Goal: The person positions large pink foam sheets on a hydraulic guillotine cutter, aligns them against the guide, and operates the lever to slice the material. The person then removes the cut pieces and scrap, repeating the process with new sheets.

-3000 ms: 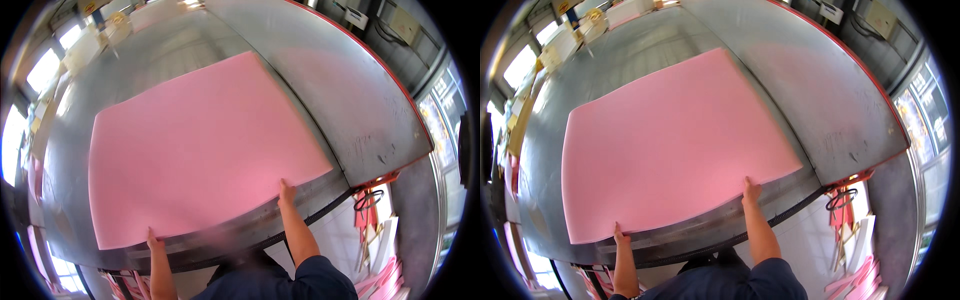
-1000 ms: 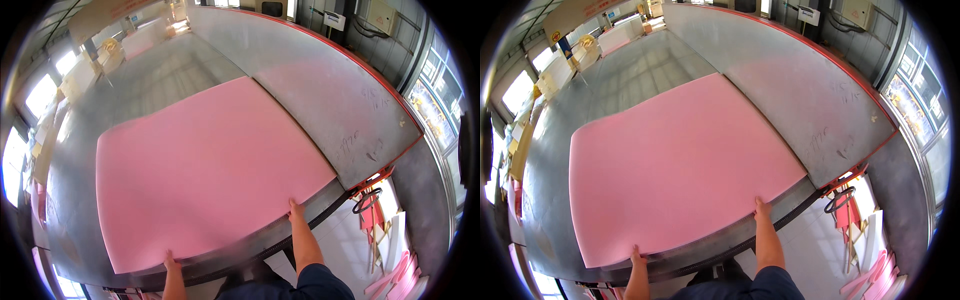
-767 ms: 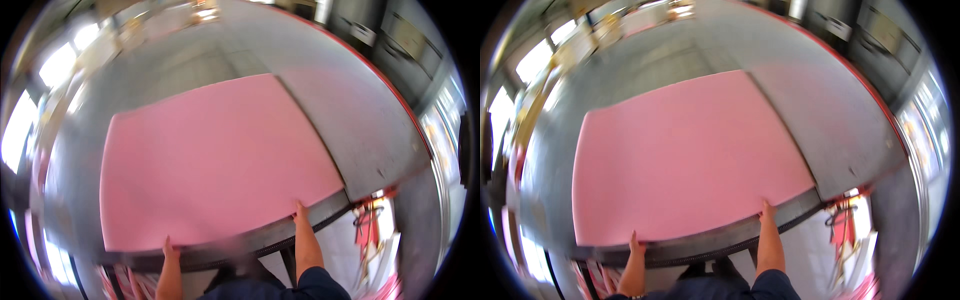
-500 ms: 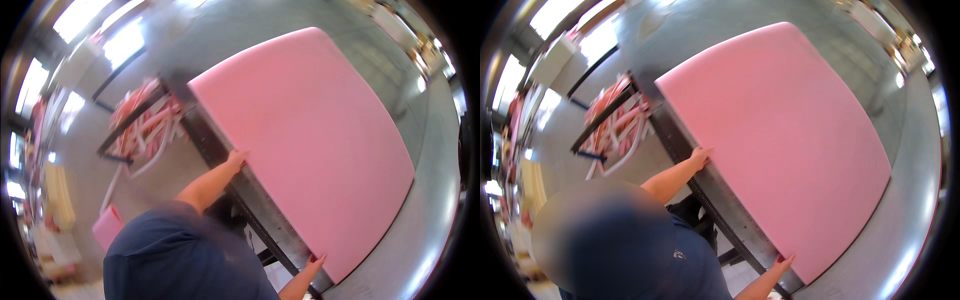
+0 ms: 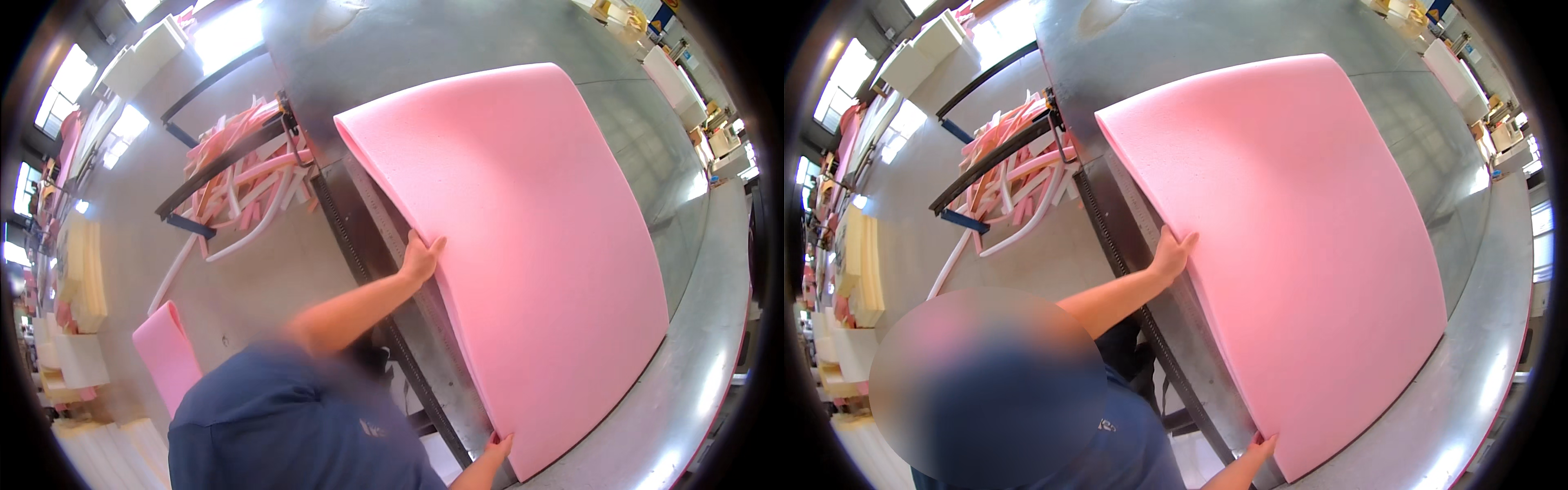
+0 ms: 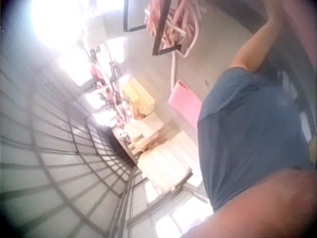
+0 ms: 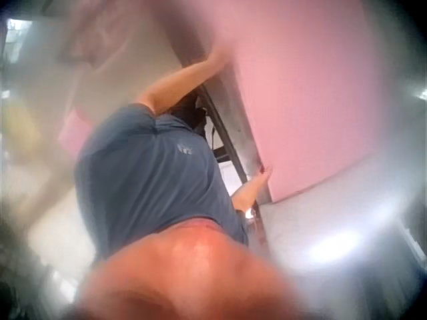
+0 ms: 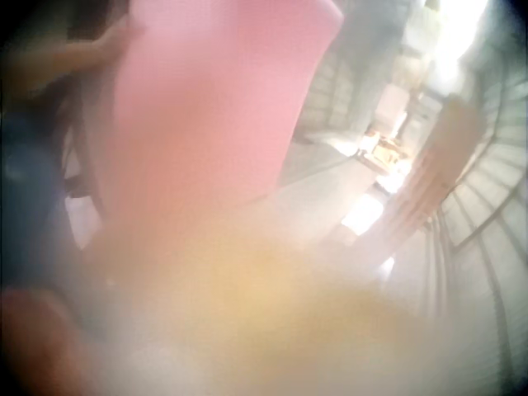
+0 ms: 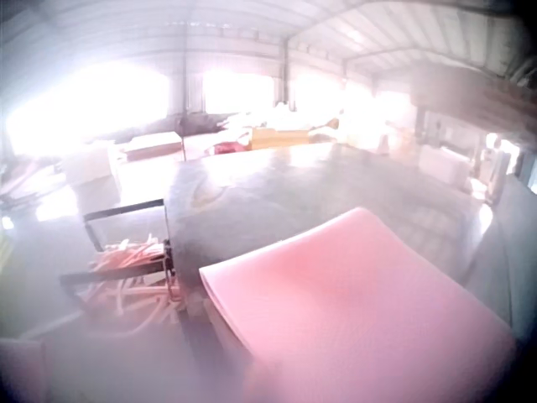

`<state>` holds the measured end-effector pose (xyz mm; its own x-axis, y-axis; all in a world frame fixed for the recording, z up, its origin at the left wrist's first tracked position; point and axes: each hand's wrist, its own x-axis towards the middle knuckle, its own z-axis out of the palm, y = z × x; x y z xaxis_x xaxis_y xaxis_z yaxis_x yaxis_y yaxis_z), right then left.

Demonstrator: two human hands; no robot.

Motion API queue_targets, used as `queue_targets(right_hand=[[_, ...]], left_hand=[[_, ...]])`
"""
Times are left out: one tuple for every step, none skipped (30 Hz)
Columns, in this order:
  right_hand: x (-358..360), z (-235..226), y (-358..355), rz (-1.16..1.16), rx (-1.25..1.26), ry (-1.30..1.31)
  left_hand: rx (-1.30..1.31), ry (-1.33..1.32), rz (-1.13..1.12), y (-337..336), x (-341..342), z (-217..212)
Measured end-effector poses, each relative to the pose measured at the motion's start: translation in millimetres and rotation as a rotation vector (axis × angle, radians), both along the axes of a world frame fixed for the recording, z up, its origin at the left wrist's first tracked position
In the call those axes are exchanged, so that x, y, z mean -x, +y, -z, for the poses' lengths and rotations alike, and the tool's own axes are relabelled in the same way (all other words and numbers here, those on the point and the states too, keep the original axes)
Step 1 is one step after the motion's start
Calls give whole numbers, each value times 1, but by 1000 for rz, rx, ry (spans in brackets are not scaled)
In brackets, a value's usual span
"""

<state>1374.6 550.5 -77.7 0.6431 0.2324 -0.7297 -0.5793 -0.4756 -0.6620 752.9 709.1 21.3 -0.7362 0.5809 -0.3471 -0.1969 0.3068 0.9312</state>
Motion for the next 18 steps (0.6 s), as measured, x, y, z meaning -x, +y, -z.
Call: queue_targets(right_hand=[[3,4,2,-21,19,-3],[6,9,3,-42,38,-6],[3,9,2,-54,59,-18],[1,13,6,-51,54,-16],[-3,16,10,-62,55,-18],[-8,15,6,-46,58,-28],[-5,8,3,-66,93,-47],[0,2,4,-87,127,-66],[5,4,10,-109,138,-77],[6,1,9,-90,113,-58],[6,-4,6,-70,88,-38],[7,-5,7,-55,61,-15],[11,-6,9,-60,58,-19],[13,-8,10,-65,56,-23],[14,-9,10,-65,54,-31],[15,-10,12,-40,60,-39],[17,-11,15,-15,66,-47],[20,-13,18,10,72,-51]], left_hand=[[5,56,-10,-4,2,18],[11,112,-20,-6,6,35],[60,26,91,-5,16,41],[80,15,129,-4,26,60],[106,-2,154,-10,37,92],[142,-42,169,-11,34,99],[188,-74,180,-14,33,92],[243,-122,153,-17,28,85],[276,-158,125,-12,31,68],[269,-169,130,-11,31,69],[262,-179,136,-14,29,73],[253,-186,138,-17,29,75],[235,-142,166,-19,28,78],[218,-97,194,-23,28,81],[200,-54,227,-24,27,80],[218,-66,230,-24,27,79],[236,-78,233,-23,28,78],[255,-87,235,-23,28,75]])
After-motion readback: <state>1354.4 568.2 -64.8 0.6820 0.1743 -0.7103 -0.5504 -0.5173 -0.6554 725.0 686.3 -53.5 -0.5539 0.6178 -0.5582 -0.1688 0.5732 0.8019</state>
